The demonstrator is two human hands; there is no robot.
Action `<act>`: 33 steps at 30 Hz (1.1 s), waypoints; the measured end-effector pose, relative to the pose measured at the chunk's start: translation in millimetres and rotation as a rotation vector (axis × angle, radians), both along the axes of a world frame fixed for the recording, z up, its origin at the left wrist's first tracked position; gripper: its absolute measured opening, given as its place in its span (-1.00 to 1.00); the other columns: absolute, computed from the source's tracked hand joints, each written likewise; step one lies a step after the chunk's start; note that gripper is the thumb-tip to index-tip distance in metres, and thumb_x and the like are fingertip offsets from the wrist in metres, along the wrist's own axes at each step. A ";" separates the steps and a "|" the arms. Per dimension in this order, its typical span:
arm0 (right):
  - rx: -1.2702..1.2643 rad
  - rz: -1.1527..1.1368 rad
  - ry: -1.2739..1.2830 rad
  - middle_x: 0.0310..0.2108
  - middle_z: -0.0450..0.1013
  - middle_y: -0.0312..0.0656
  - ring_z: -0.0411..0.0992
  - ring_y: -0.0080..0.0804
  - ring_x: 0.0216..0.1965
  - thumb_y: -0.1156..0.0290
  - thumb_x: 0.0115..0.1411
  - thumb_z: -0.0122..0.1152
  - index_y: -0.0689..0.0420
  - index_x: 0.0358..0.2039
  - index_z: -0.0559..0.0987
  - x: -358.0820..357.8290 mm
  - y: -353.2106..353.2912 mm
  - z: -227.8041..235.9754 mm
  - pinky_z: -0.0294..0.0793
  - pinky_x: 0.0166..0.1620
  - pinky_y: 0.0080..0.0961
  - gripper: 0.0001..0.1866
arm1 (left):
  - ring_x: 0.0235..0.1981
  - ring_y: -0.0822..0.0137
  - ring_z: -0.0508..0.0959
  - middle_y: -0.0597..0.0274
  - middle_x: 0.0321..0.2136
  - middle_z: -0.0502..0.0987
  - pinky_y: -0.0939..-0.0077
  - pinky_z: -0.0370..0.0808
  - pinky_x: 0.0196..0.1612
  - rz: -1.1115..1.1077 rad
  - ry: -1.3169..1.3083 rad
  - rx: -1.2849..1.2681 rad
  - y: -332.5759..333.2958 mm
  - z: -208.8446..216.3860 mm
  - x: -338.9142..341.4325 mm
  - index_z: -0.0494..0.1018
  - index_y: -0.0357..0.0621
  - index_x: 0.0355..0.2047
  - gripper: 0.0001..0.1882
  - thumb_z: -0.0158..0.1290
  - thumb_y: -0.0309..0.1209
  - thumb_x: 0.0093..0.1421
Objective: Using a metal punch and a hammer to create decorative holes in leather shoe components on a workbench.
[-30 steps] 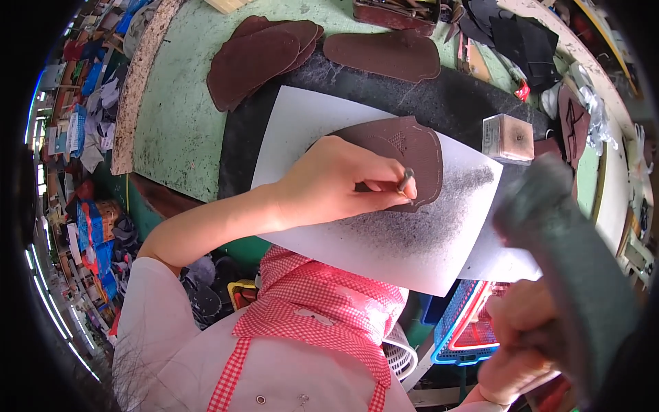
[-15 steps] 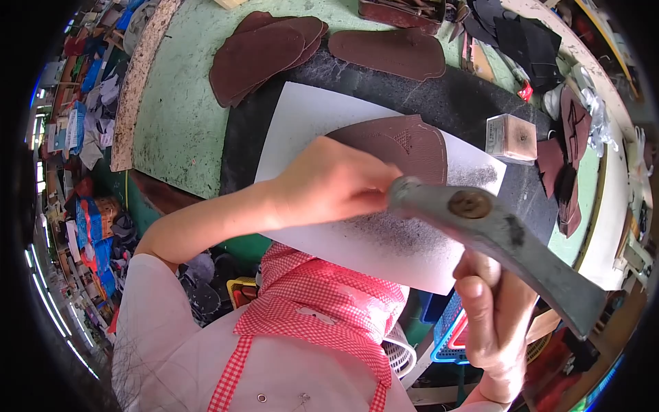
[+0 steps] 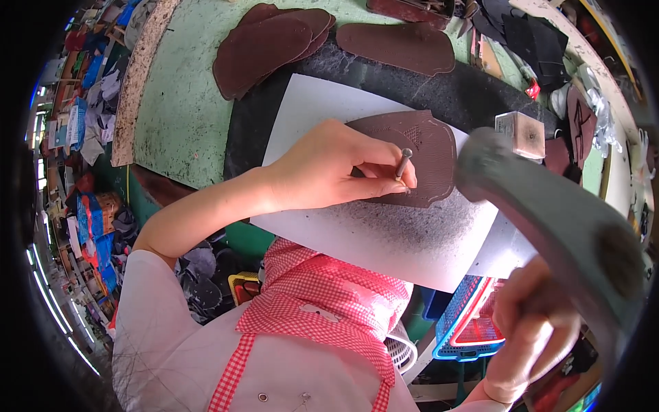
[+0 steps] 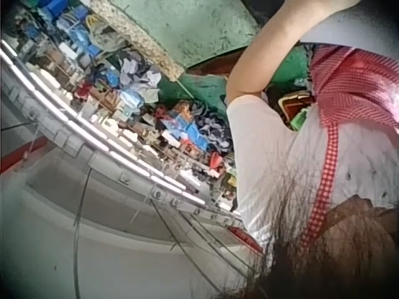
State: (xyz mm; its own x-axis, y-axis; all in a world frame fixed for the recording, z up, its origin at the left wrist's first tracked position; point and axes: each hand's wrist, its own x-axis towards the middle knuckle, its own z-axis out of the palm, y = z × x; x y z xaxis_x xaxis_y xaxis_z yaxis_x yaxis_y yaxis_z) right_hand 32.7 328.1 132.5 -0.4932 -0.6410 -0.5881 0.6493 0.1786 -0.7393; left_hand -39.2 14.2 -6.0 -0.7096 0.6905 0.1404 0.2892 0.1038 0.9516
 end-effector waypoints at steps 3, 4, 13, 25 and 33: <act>-0.019 0.565 0.287 -0.34 0.48 -0.05 0.45 -0.24 -0.34 0.45 0.15 0.16 0.31 -0.30 0.50 -25.1 -0.5 -0.2 0.44 -0.17 -0.39 -0.82 | -0.43 0.35 0.63 0.27 -0.48 0.59 0.58 0.53 -0.34 -0.052 0.134 -0.138 4.5 13.2 -1.4 0.54 -0.10 -0.31 -0.88 0.16 -0.41 0.13; 0.448 0.210 0.586 -0.35 0.47 -0.07 0.43 -0.31 -0.36 0.46 0.18 0.13 0.31 -0.18 0.45 11.6 -30.0 -5.0 0.41 -0.21 -0.41 -0.76 | -0.40 0.38 0.64 0.25 -0.45 0.61 0.61 0.53 -0.30 -0.065 0.222 -0.258 2.0 16.1 1.7 0.54 -0.13 -0.29 -0.88 0.16 -0.44 0.13; -0.136 -0.054 0.454 -0.54 0.36 -0.11 0.41 -0.42 -0.52 0.29 0.34 -0.02 0.32 -0.31 0.36 -3.2 -31.9 3.2 0.57 -0.28 -0.40 -0.71 | -0.35 0.39 0.65 0.23 -0.40 0.62 0.60 0.54 -0.26 -0.095 -0.034 -0.096 -7.5 10.4 -4.7 0.52 -0.18 -0.32 -0.90 0.15 -0.47 0.14; 0.547 -0.415 0.928 -0.62 0.29 -0.26 0.22 -0.63 -0.66 0.05 0.24 0.11 0.27 -0.28 0.34 49.8 -61.1 -26.5 0.30 -0.55 -0.69 -0.54 | -0.41 0.39 0.64 0.26 -0.45 0.61 0.62 0.53 -0.34 -0.067 0.040 -0.135 -12.1 11.3 -2.7 0.53 -0.15 -0.33 -0.91 0.15 -0.46 0.13; 0.394 -0.701 0.798 -0.67 0.24 -0.28 0.14 -0.64 -0.76 0.12 0.29 0.05 0.23 -0.36 0.31 45.5 -76.4 -32.7 0.19 -0.67 -0.77 -0.62 | -0.34 0.36 0.65 0.24 -0.39 0.63 0.58 0.55 -0.22 -0.075 -0.035 -0.083 -24.7 7.7 -7.8 0.51 -0.24 -0.33 -0.89 0.14 -0.47 0.15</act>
